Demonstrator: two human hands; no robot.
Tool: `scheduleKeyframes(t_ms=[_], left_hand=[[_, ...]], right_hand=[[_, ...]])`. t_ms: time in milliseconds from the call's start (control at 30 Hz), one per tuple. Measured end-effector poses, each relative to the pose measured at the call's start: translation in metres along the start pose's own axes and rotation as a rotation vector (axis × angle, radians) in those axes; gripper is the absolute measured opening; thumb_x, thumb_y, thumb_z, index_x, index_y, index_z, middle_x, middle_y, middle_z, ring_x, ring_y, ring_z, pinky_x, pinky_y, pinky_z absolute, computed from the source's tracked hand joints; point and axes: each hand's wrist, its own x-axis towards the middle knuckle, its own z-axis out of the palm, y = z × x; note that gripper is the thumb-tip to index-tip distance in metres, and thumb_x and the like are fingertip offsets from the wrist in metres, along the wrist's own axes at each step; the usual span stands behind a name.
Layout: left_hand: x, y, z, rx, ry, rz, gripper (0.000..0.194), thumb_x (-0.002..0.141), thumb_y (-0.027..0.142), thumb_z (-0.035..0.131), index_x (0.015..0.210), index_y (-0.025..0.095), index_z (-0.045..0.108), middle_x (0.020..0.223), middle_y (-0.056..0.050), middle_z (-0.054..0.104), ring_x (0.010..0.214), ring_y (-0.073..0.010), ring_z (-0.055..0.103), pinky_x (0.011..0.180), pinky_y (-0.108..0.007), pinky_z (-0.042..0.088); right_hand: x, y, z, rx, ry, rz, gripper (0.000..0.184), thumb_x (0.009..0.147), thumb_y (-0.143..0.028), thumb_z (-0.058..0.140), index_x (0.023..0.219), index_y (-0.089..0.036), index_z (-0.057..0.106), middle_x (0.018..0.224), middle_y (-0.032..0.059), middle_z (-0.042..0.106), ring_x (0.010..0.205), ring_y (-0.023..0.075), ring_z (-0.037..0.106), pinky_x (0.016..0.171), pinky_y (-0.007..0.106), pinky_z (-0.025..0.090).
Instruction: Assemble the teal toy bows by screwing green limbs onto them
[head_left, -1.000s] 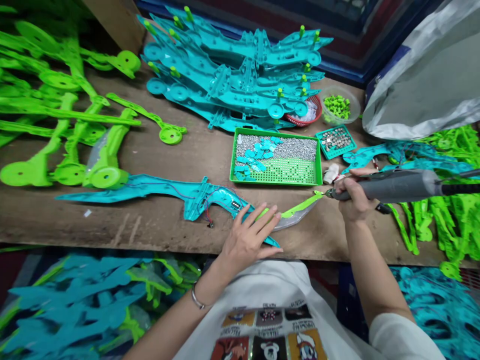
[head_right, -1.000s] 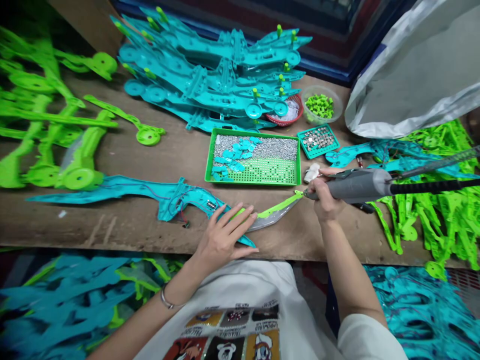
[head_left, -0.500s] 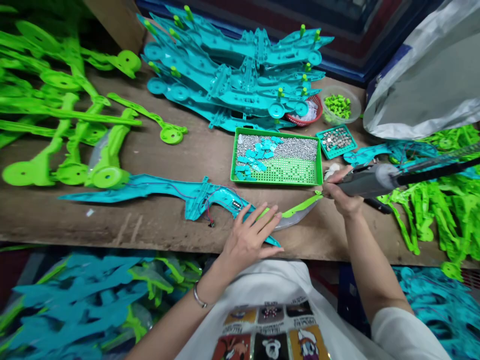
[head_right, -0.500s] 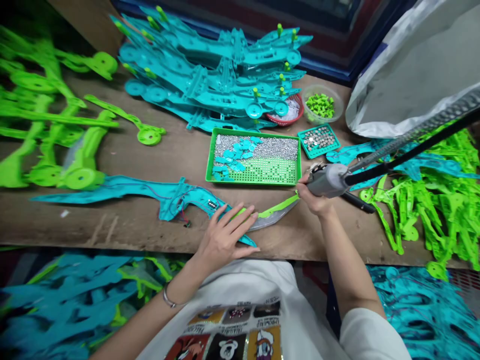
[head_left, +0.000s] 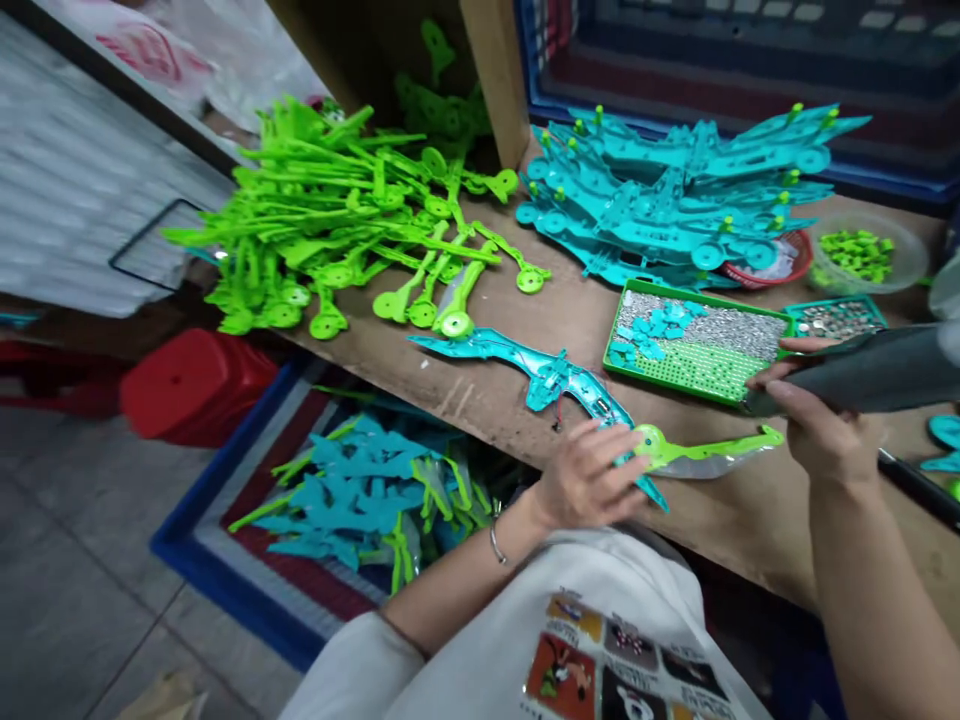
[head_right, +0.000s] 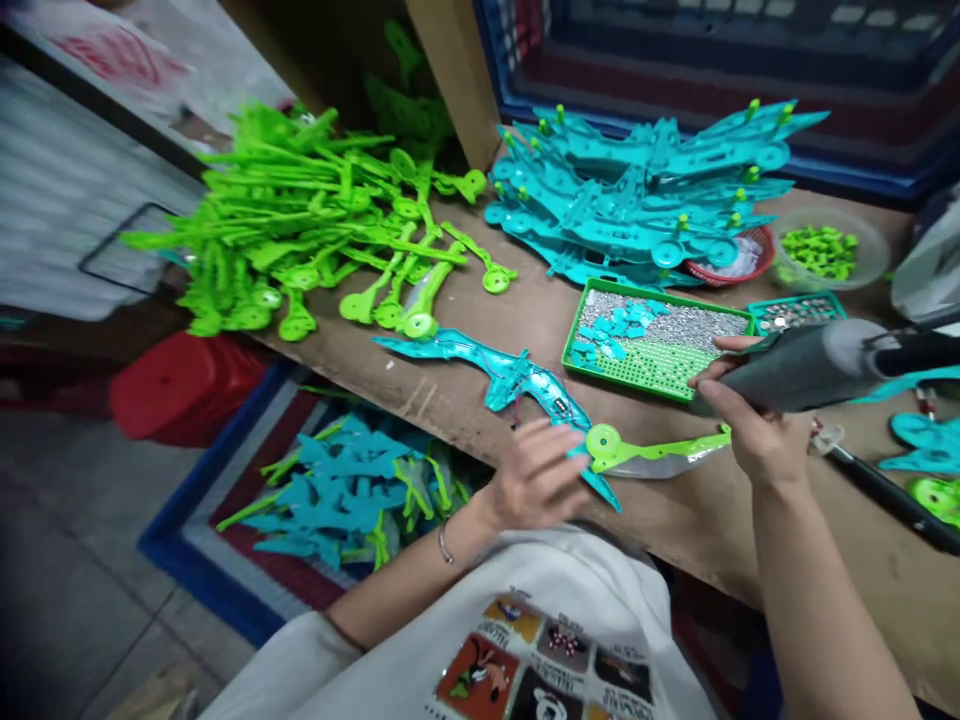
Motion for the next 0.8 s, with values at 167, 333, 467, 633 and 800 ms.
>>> scheduleKeyframes(t_ms=[167, 333, 467, 633, 800], left_hand=[[-0.014, -0.053, -0.054, 0.096, 0.038, -0.418, 0.060, 0.085, 0.013, 0.054, 0.144, 0.018, 0.045, 0.141, -0.017, 0.057, 0.130, -0.0317, 0.055, 0.108, -0.054, 0.045], [-0.021, -0.084, -0.059, -0.017, -0.117, -0.306, 0.042, 0.092, 0.011, 0.054, 0.134, 0.016, 0.058, 0.131, -0.016, 0.062, 0.122, -0.0272, 0.060, 0.105, -0.049, 0.050], [-0.022, -0.073, -0.044, -0.094, -0.102, -0.273, 0.033, 0.098, 0.015, 0.057, 0.131, 0.017, 0.061, 0.123, -0.014, 0.065, 0.118, -0.0233, 0.063, 0.101, -0.043, 0.055], [-0.020, -0.031, -0.020, -0.118, -0.095, -0.184, 0.029, 0.098, 0.017, 0.060, 0.126, 0.016, 0.062, 0.116, -0.013, 0.068, 0.112, -0.0223, 0.066, 0.098, -0.040, 0.058], [-0.016, 0.005, -0.020, -0.114, -0.139, -0.207, 0.032, 0.097, 0.025, 0.064, 0.127, 0.017, 0.060, 0.111, -0.012, 0.068, 0.104, -0.0234, 0.068, 0.092, -0.038, 0.060]], right_hand=[[-0.009, 0.003, 0.017, -0.054, 0.087, -0.039, 0.043, 0.061, -0.022, 0.090, 0.099, -0.025, 0.070, 0.092, 0.0088, 0.077, 0.084, 0.0262, 0.073, 0.078, 0.044, 0.056], [-0.023, 0.012, 0.019, 0.028, 0.116, -0.102, 0.071, 0.057, -0.011, 0.091, 0.118, -0.026, 0.059, 0.105, 0.0080, 0.074, 0.100, 0.0271, 0.074, 0.087, 0.042, 0.058], [-0.028, 0.016, 0.015, -0.007, 0.129, -0.119, 0.069, 0.059, -0.012, 0.091, 0.119, -0.026, 0.057, 0.104, 0.0044, 0.071, 0.097, 0.0221, 0.073, 0.089, 0.038, 0.058], [-0.023, 0.020, 0.009, -0.077, 0.138, -0.114, 0.069, 0.062, -0.017, 0.090, 0.121, -0.026, 0.055, 0.099, 0.0003, 0.070, 0.092, 0.0203, 0.071, 0.091, 0.040, 0.058], [-0.021, 0.013, 0.002, -0.149, 0.127, -0.095, 0.080, 0.062, -0.025, 0.092, 0.131, -0.029, 0.050, 0.108, 0.0017, 0.070, 0.099, 0.0231, 0.072, 0.096, 0.046, 0.058]])
